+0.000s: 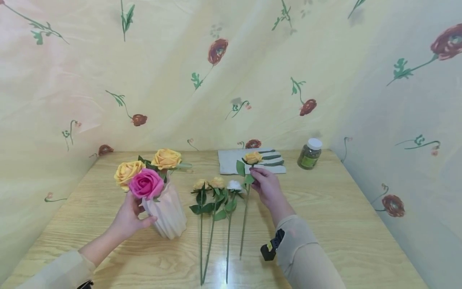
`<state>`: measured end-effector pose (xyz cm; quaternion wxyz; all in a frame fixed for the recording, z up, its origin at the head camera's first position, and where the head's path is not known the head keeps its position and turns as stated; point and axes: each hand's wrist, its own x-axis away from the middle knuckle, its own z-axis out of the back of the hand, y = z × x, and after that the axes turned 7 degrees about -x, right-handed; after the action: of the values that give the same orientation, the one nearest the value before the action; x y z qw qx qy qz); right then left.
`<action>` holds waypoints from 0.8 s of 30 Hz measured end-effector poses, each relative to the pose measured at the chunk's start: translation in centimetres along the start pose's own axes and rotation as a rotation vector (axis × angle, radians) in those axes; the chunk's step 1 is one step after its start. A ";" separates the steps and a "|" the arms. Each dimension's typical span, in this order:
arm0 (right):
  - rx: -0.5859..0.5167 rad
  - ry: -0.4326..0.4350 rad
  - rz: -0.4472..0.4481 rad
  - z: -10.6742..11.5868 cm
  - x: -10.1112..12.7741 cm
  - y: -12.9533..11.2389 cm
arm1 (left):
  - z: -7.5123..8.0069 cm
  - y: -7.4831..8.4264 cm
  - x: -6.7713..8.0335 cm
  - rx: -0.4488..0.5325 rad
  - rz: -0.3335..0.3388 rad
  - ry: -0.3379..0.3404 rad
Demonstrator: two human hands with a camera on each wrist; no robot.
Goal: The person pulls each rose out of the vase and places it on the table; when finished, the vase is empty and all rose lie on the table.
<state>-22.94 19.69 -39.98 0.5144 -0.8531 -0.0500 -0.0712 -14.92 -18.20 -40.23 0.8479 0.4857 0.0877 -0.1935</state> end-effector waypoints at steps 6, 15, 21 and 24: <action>0.100 0.010 -0.048 0.9 0.0 0.8 | 0.0 0.0 0.0 0.008 -0.014 0.008; 0.373 0.039 -0.076 2.5 0.0 2.6 | -0.1 -0.2 0.0 0.015 -0.009 0.003; 0.500 0.040 -0.103 3.1 0.0 3.4 | -0.1 -0.1 0.0 0.017 -0.012 0.008; 0.527 0.026 -0.115 3.3 0.0 3.7 | -0.1 -0.1 0.0 0.019 -0.019 0.012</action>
<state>-22.08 20.92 -44.72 0.7146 -0.6844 -0.1088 -0.0957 -14.99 -18.16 -40.34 0.8408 0.4941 0.0955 -0.1993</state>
